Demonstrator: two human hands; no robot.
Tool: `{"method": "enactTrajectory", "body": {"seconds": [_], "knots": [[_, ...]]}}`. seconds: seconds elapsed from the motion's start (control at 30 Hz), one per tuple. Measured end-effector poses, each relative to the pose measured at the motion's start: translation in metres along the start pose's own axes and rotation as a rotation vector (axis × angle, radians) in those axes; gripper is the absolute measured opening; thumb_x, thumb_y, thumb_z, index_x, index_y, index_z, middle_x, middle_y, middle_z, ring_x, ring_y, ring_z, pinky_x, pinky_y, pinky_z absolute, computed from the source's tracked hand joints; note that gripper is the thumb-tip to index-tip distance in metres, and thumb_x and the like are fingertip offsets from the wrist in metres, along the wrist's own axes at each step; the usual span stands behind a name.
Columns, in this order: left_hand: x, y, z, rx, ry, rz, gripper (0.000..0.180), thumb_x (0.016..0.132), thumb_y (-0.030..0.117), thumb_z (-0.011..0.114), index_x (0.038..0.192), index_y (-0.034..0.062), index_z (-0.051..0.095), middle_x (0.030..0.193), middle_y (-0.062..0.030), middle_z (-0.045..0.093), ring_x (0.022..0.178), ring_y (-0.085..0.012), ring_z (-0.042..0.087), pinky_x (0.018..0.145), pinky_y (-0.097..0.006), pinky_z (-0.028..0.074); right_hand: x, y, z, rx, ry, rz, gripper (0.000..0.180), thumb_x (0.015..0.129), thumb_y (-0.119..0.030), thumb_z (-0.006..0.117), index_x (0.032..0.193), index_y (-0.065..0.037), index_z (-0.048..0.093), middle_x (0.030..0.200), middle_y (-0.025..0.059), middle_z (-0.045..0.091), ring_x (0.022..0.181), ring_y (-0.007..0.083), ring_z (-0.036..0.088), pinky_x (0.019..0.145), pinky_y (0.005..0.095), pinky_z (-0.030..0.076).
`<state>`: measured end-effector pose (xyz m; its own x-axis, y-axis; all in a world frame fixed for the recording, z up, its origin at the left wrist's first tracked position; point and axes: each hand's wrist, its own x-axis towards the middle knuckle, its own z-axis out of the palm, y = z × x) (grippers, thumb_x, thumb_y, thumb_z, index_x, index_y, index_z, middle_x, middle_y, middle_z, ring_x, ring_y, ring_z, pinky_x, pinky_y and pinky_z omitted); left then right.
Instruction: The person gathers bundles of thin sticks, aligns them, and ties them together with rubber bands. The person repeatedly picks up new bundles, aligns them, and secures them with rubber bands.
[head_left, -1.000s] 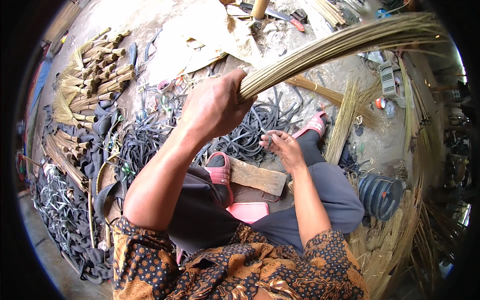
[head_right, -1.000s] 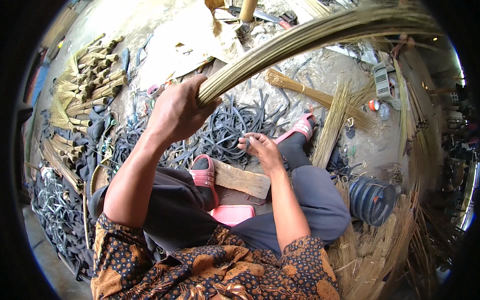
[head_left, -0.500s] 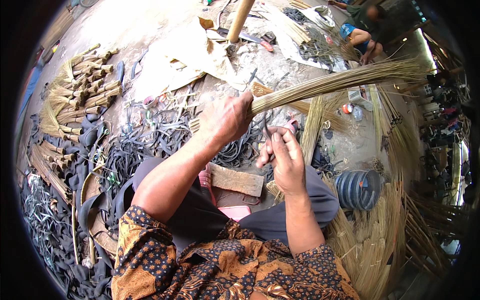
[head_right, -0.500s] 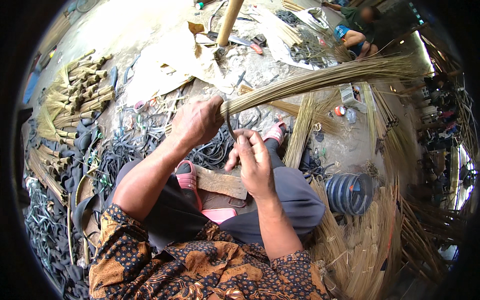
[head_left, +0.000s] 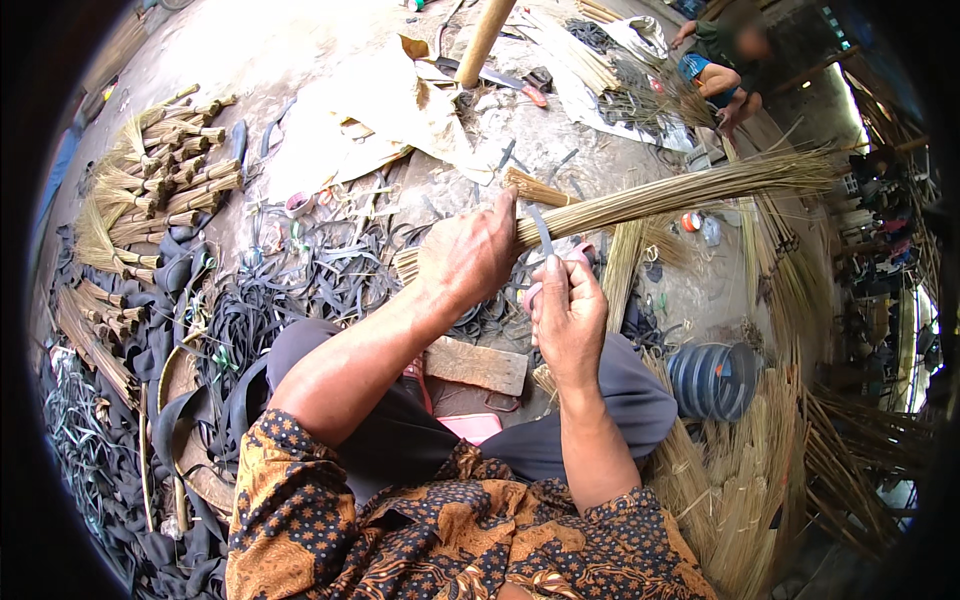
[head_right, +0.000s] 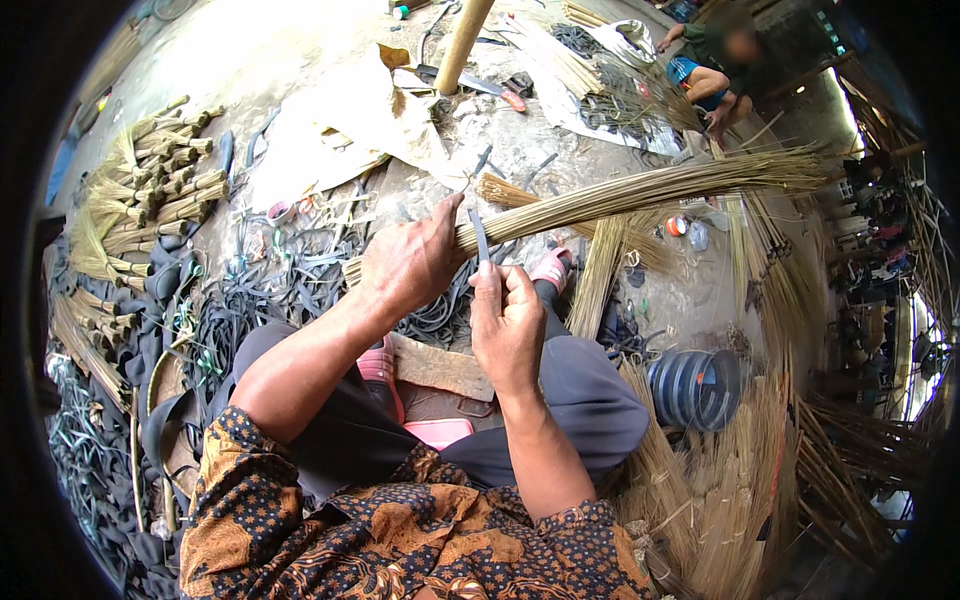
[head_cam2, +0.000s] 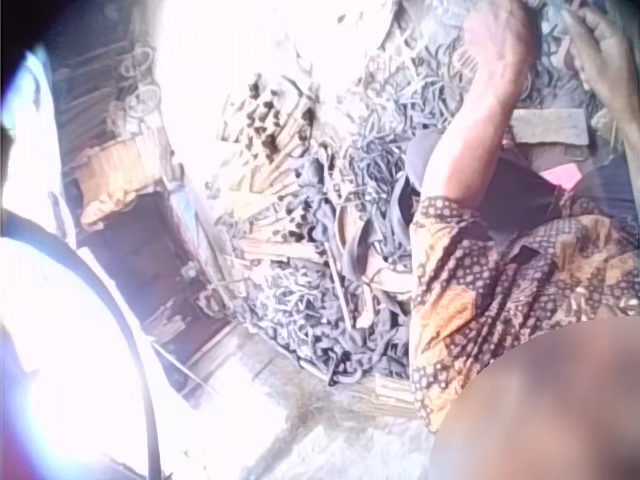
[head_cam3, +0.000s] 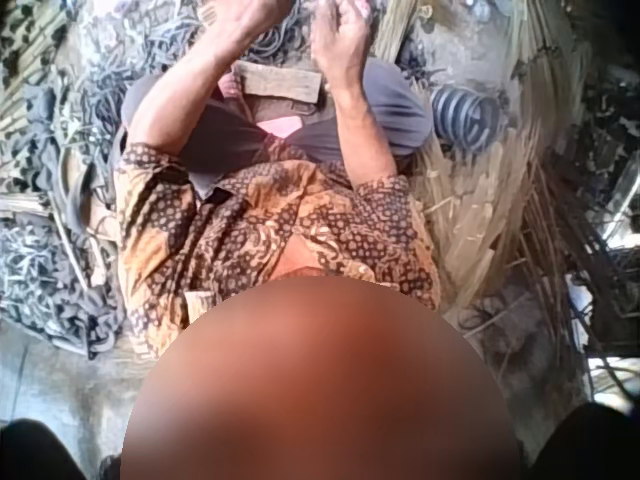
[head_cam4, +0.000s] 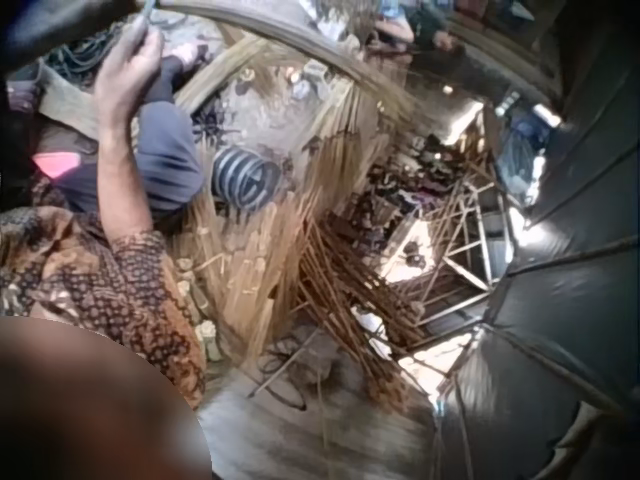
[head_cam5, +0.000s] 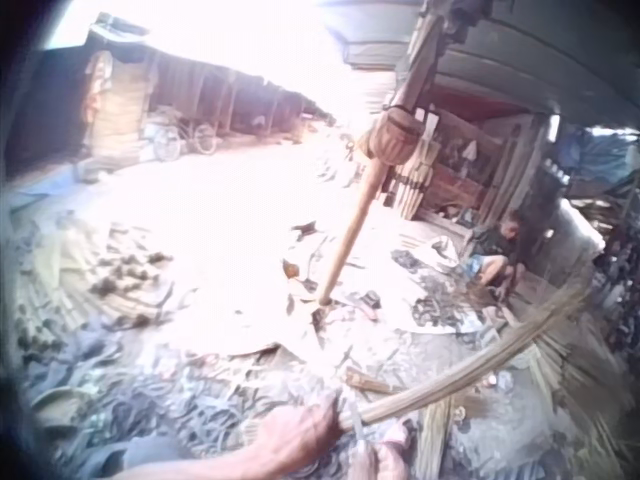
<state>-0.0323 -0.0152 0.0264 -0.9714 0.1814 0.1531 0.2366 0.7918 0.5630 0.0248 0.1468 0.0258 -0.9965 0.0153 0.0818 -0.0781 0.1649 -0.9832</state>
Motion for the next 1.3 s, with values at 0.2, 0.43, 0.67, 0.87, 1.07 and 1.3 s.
{"method": "enactTrajectory", "body": {"seconds": [0.2, 0.43, 0.67, 0.87, 1.07, 1.3], "knots": [[0.000, 0.000, -0.001, -0.015, 0.008, 0.020, 0.052, 0.095, 0.033, 0.069, 0.141, 0.0149, 0.052, 0.086, -0.0196, 0.074, 0.075, -0.0420, 0.073, 0.063, -0.053, 0.056, 0.008, -0.015, 0.006, 0.066, -0.047, 0.096, 0.029, 0.112, -0.026, 0.053, 0.093, -0.004, 0.060, 0.060, -0.0012, 0.052, 0.044, 0.0029, 0.044, 0.037, 0.0189, 0.033], [-0.002, 0.001, -0.015, -0.111, -0.142, -0.011, 0.032, 0.095, 0.032, 0.070, 0.118, 0.0136, 0.059, 0.085, -0.0214, 0.073, 0.082, -0.0448, 0.071, 0.069, -0.056, 0.055, -0.011, -0.006, -0.023, 0.033, -0.161, 0.147, 0.027, 0.111, -0.023, 0.055, 0.098, -0.001, 0.065, 0.068, -0.0041, 0.056, 0.060, 0.0015, 0.048, 0.054, 0.0215, 0.036], [-0.022, 0.010, -0.020, -0.754, -0.450, 0.078, 0.032, 0.093, 0.014, 0.078, 0.120, 0.0027, 0.065, 0.081, 0.0005, 0.061, 0.079, -0.0076, 0.047, 0.070, -0.029, 0.044, -0.018, 0.026, -0.084, -0.558, -0.240, -0.179, 0.015, 0.108, -0.014, 0.056, 0.102, -0.001, 0.063, 0.085, 0.0128, 0.070, 0.080, 0.0241, 0.070, 0.073, 0.0359, 0.054], [-0.038, 0.029, -0.006, -1.015, -1.082, 0.138, 0.031, 0.097, 0.026, 0.077, 0.118, 0.0072, 0.065, 0.074, 0.0054, 0.058, 0.065, -0.0053, 0.051, 0.057, -0.026, 0.043, 0.016, 0.022, -0.095, -0.633, -0.362, -0.618, 0.005, 0.093, -0.005, 0.065, 0.098, -0.004, 0.064, 0.081, 0.0110, 0.065, 0.070, 0.0303, 0.066, 0.066, 0.0398, 0.053], [-0.029, 0.023, 0.000, -1.074, -1.293, 0.050, 0.035, 0.095, 0.035, 0.080, 0.113, 0.0087, 0.066, 0.075, 0.0022, 0.061, 0.062, -0.0106, 0.057, 0.055, -0.029, 0.045, 0.024, 0.002, -0.081, -0.638, -0.477, -0.775, 0.019, 0.091, -0.014, 0.071, 0.108, -0.007, 0.069, 0.094, 0.0109, 0.072, 0.088, 0.0315, 0.071, 0.078, 0.0423, 0.057], [-0.025, 0.014, 0.021, -0.190, -0.410, 0.083, 0.035, 0.093, 0.035, 0.072, 0.112, 0.0070, 0.060, 0.087, -0.0230, 0.072, 0.086, -0.0454, 0.071, 0.075, -0.055, 0.056, 0.013, -0.053, -0.075, -0.747, -0.549, 0.251, 0.026, 0.104, -0.024, 0.061, 0.111, 0.000, 0.071, 0.078, 0.0142, 0.073, 0.067, 0.0213, 0.072, 0.065, 0.0358, 0.057]]}}
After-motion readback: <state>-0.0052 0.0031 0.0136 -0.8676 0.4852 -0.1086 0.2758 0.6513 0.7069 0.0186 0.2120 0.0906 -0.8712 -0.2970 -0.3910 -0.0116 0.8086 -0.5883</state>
